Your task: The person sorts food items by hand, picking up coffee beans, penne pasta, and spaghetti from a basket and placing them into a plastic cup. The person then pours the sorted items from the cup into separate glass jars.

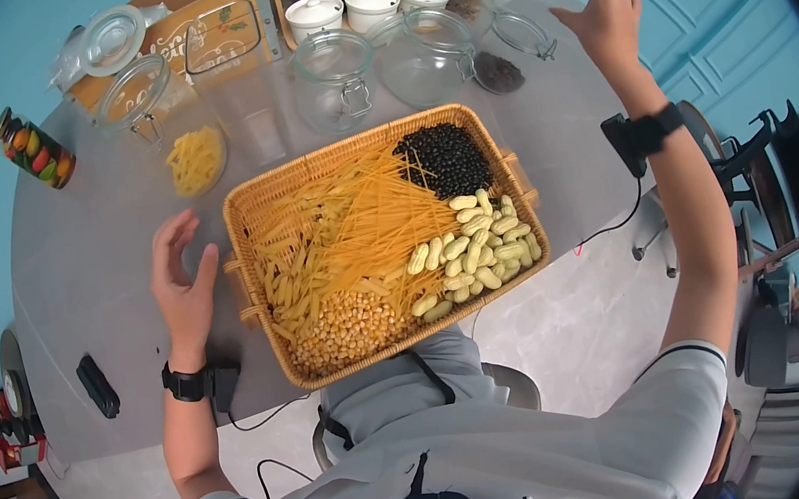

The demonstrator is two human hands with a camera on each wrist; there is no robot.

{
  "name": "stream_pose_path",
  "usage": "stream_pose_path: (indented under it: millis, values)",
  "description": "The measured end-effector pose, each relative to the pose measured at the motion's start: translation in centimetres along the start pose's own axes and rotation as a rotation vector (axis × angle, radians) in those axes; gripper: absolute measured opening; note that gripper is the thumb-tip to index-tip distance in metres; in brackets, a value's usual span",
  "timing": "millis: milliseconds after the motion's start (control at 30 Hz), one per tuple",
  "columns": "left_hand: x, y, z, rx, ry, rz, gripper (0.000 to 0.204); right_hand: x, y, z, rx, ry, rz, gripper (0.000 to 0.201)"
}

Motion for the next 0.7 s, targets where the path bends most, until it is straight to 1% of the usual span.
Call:
stream_pose_path:
  millis: [67,100,133,167,200,233,300,400,500,600,700]
  values:
    - [1.5,-0.4,-0.5,-0.034,-0.069,-0.004,0.057,-1.2,0.3,-0.3,0.005,-0.056,-0.485,0.091]
    - [2.5,-0.7,-0.9,-0.048,-0.104,-0.001,0.063,-3.9,1.0,-0.4,-0.123,-0.147,-0.705,0.089]
    - [3.5,-1.0,-1.2,-0.059,-0.137,-0.004,0.069,-8.8,2.9,-0.2,-0.256,-0.237,-0.928,0.088]
    - [4.3,-1.4,-1.6,-0.096,-0.149,0.026,0.085,-13.4,3.7,0.3,-0.395,-0.324,-1.153,0.087]
    - [5.0,-1.9,-1.8,-0.131,-0.160,0.055,0.101,-16.6,3.8,0.5,-0.433,-0.238,-1.178,0.092]
    - [5.3,-2.2,-2.0,-0.128,-0.152,0.093,0.109,-19.7,4.0,0.7,-0.465,-0.150,-1.200,0.098]
    - [5.9,-2.6,-2.4,-0.120,-0.147,0.177,0.125,-25.9,4.3,1.4,-0.588,-0.125,-1.373,0.096]
    - [5.0,-1.8,-2.5,-0.059,-0.105,0.343,0.134,-32.4,4.7,1.8,-0.600,0.012,-1.432,0.098]
    - [5.0,-0.3,-2.4,-0.064,-0.024,0.309,0.127,-35.8,4.2,2.7,-0.779,-0.007,-1.619,0.095]
    - [4.6,1.5,-2.4,-0.001,-0.103,0.101,0.117,-35.3,1.6,4.4,-0.759,-0.191,-1.828,0.080]
    - [3.0,3.7,-2.6,0.183,-0.104,0.124,0.109,-34.7,-0.7,7.5,-1.062,-0.179,-1.614,0.049]
Point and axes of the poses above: each hand's wrist, its own z-axis away from the middle knuckle, its own y-axis out of the back of the hand, x = y × z, the point moved 7 cm from there along -z, towards the middle knuckle, and after that the axes turned 2 degrees about y, right-handed, at the moved point
